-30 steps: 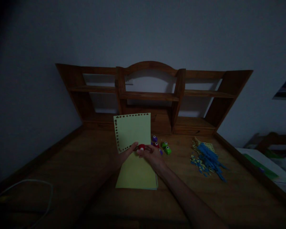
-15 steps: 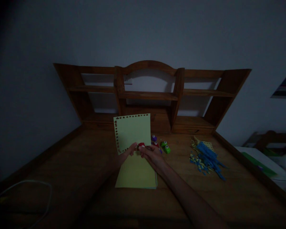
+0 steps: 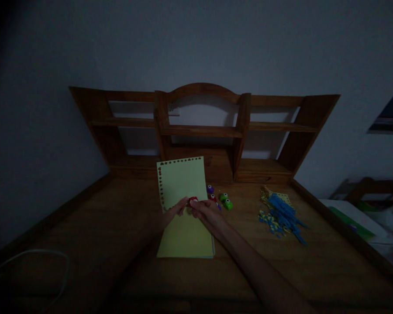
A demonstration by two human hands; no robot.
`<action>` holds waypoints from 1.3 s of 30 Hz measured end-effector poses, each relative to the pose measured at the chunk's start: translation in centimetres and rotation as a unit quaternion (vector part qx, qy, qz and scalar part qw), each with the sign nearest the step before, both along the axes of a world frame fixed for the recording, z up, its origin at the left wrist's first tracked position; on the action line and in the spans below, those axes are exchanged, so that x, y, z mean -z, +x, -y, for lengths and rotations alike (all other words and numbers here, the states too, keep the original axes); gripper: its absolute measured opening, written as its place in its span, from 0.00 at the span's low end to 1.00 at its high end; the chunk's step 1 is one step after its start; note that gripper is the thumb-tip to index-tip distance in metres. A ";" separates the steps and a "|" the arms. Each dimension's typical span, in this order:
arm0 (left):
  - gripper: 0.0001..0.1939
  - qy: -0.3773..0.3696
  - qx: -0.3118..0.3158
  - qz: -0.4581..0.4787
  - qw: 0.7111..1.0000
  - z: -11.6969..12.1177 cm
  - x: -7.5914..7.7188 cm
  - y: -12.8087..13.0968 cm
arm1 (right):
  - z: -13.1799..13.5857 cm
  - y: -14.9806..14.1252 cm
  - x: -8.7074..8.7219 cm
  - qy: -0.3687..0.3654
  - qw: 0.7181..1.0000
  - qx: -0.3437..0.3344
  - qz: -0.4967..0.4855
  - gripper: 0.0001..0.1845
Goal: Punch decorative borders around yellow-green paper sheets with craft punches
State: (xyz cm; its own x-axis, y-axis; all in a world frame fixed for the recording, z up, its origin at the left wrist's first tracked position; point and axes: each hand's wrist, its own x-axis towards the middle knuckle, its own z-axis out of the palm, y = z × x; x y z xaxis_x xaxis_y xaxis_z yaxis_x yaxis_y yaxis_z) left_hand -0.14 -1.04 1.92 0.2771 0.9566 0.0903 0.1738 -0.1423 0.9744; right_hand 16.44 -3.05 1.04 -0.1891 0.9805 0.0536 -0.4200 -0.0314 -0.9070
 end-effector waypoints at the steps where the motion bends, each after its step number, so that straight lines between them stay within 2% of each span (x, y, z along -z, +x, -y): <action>1: 0.25 0.005 -0.001 0.005 1.000 -0.1 0.1 0.0 | 0.0 0.0 -0.1 -0.003 1.000 -0.003 0.002 0.15; 7: 0.26 0.013 0.025 0.002 1.000 0.1 -0.3 0.1 | 0.3 0.1 -0.5 -0.002 1.000 -0.005 0.002 0.14; 10: 0.26 0.026 0.011 -0.002 1.000 0.3 -0.5 0.0 | 0.2 0.1 -0.4 0.004 1.000 0.002 0.008 0.14; 15: 0.25 0.030 0.037 -0.007 0.999 -0.2 0.5 0.0 | 0.2 0.1 -0.4 -0.012 0.999 0.020 0.027 0.20; 19: 0.26 0.027 0.028 -0.009 0.999 -0.6 1.3 0.2 | 0.3 0.0 -0.7 -0.025 0.999 0.038 0.012 0.21; 25: 0.25 -0.002 0.037 0.008 0.999 0.4 0.3 0.5 | 0.1 0.1 -0.4 -0.029 0.999 0.043 0.012 0.16; 30: 0.26 -0.003 0.069 0.017 0.997 0.2 0.0 0.4 | 0.0 0.2 -0.1 -0.022 0.997 0.049 0.050 0.27; 35: 0.27 0.014 0.038 -0.012 0.999 -0.2 0.4 0.4 | 0.2 0.1 -0.2 0.010 0.996 0.042 0.077 0.26; 39: 0.26 0.023 -0.014 -0.021 0.999 0.4 -0.3 0.4 | 0.4 0.1 -0.7 0.029 0.996 0.007 0.081 0.26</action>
State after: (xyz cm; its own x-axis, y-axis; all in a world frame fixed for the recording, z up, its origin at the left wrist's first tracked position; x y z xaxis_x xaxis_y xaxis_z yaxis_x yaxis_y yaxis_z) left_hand 0.22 -1.48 2.20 0.2550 0.9590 0.1240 0.2192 -0.1822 0.9585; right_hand 16.50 -3.47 1.74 -0.1862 0.9793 0.0795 -0.2676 0.0273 -0.9631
